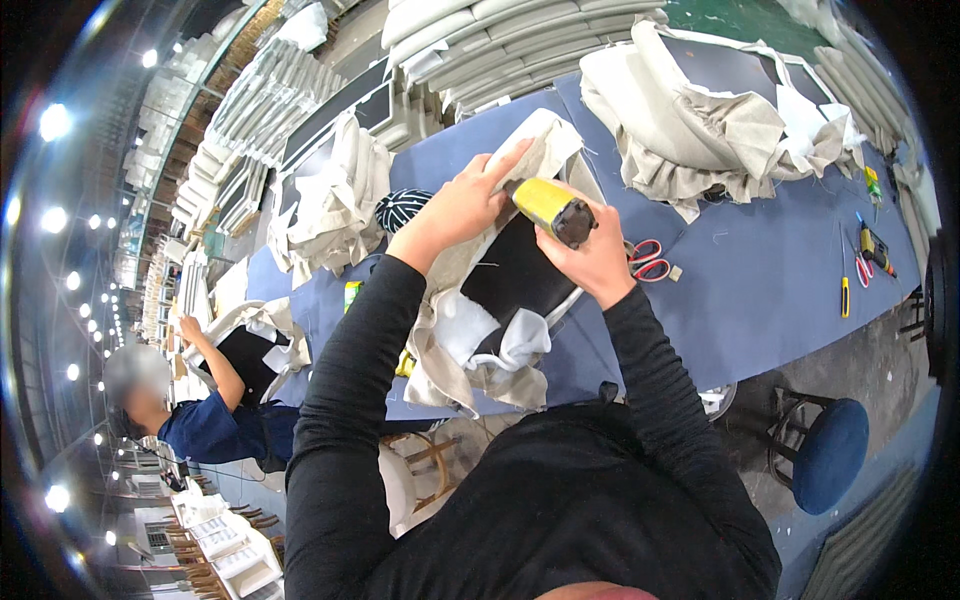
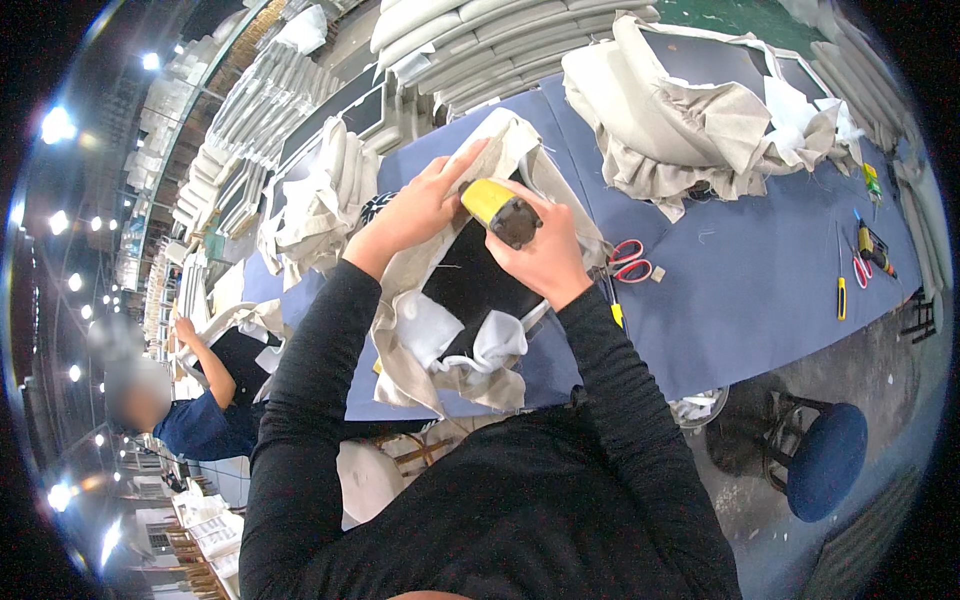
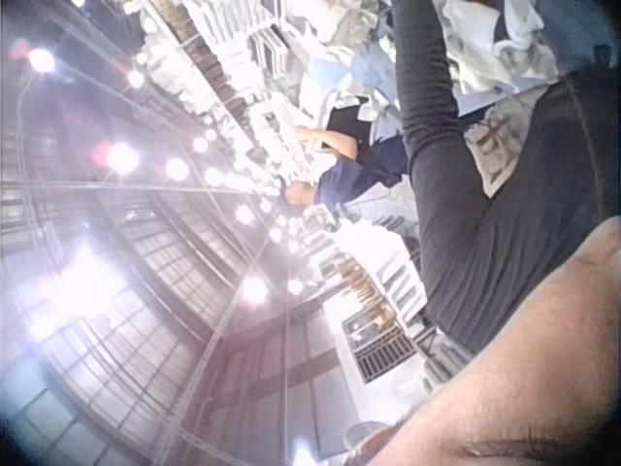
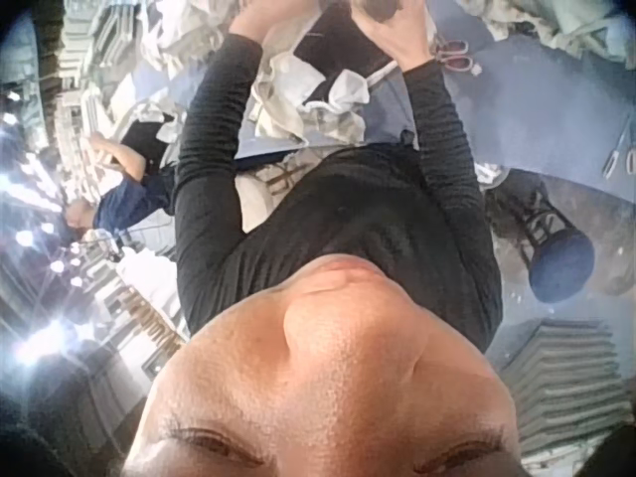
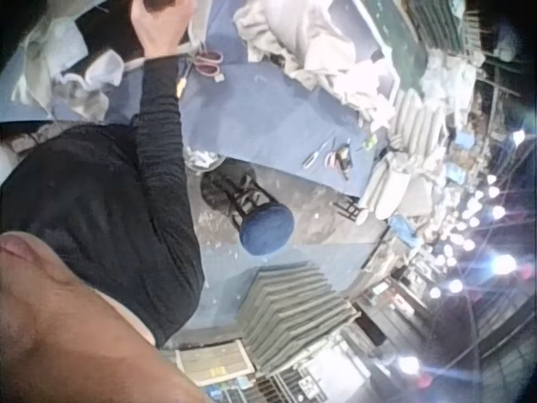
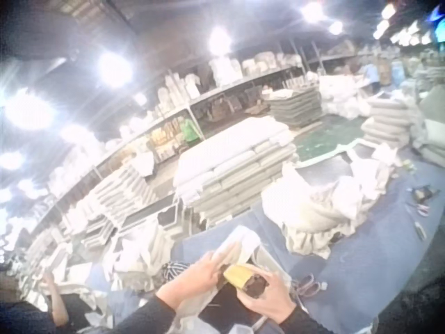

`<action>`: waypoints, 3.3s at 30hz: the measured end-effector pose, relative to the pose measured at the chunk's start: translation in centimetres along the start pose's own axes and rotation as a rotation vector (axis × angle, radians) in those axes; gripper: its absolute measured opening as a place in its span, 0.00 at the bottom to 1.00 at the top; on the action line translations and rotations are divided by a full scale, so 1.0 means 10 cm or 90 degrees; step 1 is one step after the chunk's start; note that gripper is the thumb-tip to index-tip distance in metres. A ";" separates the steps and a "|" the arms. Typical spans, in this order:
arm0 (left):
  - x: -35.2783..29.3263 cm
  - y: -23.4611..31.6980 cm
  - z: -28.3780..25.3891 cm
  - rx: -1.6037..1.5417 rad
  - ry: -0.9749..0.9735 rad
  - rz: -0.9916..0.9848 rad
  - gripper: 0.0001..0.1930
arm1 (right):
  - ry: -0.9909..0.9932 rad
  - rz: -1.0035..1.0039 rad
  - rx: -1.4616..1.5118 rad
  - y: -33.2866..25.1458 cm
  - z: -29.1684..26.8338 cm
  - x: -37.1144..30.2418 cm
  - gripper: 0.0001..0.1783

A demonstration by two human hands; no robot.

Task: The person staples fabric onto a cushion base using a staple gun, then trims excess fabric with scissors. They repeatedly flip the cushion to work on different edges, pull the fabric taut, and cut away overhang to finish the upholstery.

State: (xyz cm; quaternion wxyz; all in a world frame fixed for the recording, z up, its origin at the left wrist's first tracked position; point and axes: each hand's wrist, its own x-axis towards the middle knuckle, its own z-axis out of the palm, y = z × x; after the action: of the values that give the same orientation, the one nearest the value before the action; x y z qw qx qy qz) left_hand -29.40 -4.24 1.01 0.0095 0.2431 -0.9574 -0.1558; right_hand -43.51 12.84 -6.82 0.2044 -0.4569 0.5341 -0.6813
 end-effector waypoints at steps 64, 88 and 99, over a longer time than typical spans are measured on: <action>-0.73 -0.48 0.23 -0.056 0.071 -0.023 0.36 | -0.070 0.060 -0.032 0.00 0.31 -0.27 0.16; -0.77 -0.90 -0.12 -0.493 -0.115 0.052 0.48 | -0.120 0.062 -0.045 -0.06 0.54 -0.20 0.25; -0.99 -0.58 0.15 -0.124 0.052 -0.016 0.38 | -0.085 0.062 -0.038 0.02 0.57 -0.26 0.23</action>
State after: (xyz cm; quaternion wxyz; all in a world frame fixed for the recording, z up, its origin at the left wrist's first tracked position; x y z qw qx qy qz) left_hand -18.14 -4.05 -1.61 0.0699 0.2592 -0.9333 -0.2384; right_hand -37.48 11.70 -7.96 0.2588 -0.4809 0.5606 -0.6225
